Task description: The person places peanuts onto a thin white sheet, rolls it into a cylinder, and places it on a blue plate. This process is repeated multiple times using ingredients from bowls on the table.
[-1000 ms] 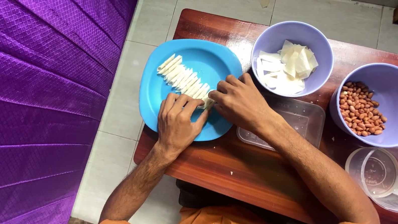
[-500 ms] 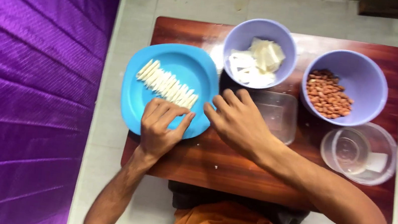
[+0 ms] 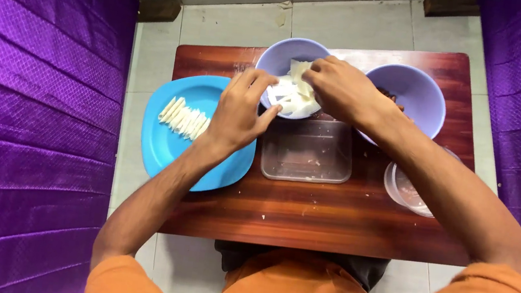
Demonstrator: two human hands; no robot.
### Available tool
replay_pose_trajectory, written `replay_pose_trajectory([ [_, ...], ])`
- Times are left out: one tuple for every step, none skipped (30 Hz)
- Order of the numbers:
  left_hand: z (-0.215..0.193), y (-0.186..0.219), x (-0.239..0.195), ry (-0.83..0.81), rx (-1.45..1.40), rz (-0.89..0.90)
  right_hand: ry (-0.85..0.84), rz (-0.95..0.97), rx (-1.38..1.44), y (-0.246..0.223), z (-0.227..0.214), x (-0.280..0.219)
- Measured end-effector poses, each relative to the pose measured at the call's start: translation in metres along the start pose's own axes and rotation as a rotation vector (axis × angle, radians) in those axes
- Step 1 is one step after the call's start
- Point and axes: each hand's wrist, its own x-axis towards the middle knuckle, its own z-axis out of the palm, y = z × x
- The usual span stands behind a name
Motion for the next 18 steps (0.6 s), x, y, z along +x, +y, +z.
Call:
replay_pose_trajectory([
  [0.004,-0.004,0.006,-0.001,0.0,0.002,0.001,0.002,0.0,0.0,0.0,0.005],
  [0.008,-0.007,0.011,-0.054,-0.006,-0.019,-0.064,0.022,0.076,-0.001,0.0,0.011],
  [0.012,-0.011,0.017,-0.106,-0.012,-0.041,-0.129,0.043,0.152,-0.001,0.0,0.016],
  [0.018,-0.017,0.02,-0.107,-0.012,-0.038,-0.127,0.045,0.151,-0.003,0.0,0.02],
  [0.024,-0.024,0.023,-0.164,-0.021,-0.076,-0.154,0.044,0.13,-0.004,0.0,0.024],
  [0.03,-0.031,0.023,-0.22,-0.03,-0.117,-0.182,0.04,0.109,-0.007,0.001,0.029],
  [0.037,-0.038,0.023,-0.22,-0.03,-0.116,-0.182,0.041,0.109,-0.005,0.015,0.032],
  [0.043,-0.045,0.024,-0.235,-0.025,-0.15,-0.207,0.047,0.052,-0.003,0.029,0.036],
  [0.049,-0.052,0.025,-0.25,-0.019,-0.183,-0.232,0.052,-0.005,0.0,0.043,0.04],
  [0.049,-0.055,0.026,-0.248,-0.015,-0.185,-0.229,0.048,-0.005,0.001,0.054,0.043],
  [0.049,-0.059,0.027,-0.243,-0.04,-0.213,-0.238,0.054,0.012,0.003,0.065,0.046],
  [0.049,-0.06,0.027,-0.245,-0.07,-0.244,-0.253,0.062,0.034,0.004,0.076,0.047],
  [0.048,-0.061,0.028,-0.249,-0.071,-0.25,-0.257,0.06,0.04,0.004,0.078,0.047],
  [0.049,-0.062,0.031,-0.259,-0.099,-0.278,-0.305,0.092,0.159,0.006,0.08,0.048],
  [0.05,-0.063,0.033,-0.269,-0.127,-0.307,-0.353,0.124,0.278,0.008,0.082,0.048],
  [0.052,-0.065,0.033,-0.27,-0.127,-0.308,-0.354,0.124,0.279,0.01,0.076,0.048],
  [0.053,-0.068,0.034,-0.287,-0.133,-0.317,-0.389,0.152,0.324,0.012,0.07,0.05],
  [0.055,-0.07,0.033,-0.303,-0.139,-0.324,-0.422,0.182,0.368,0.014,0.065,0.05],
])
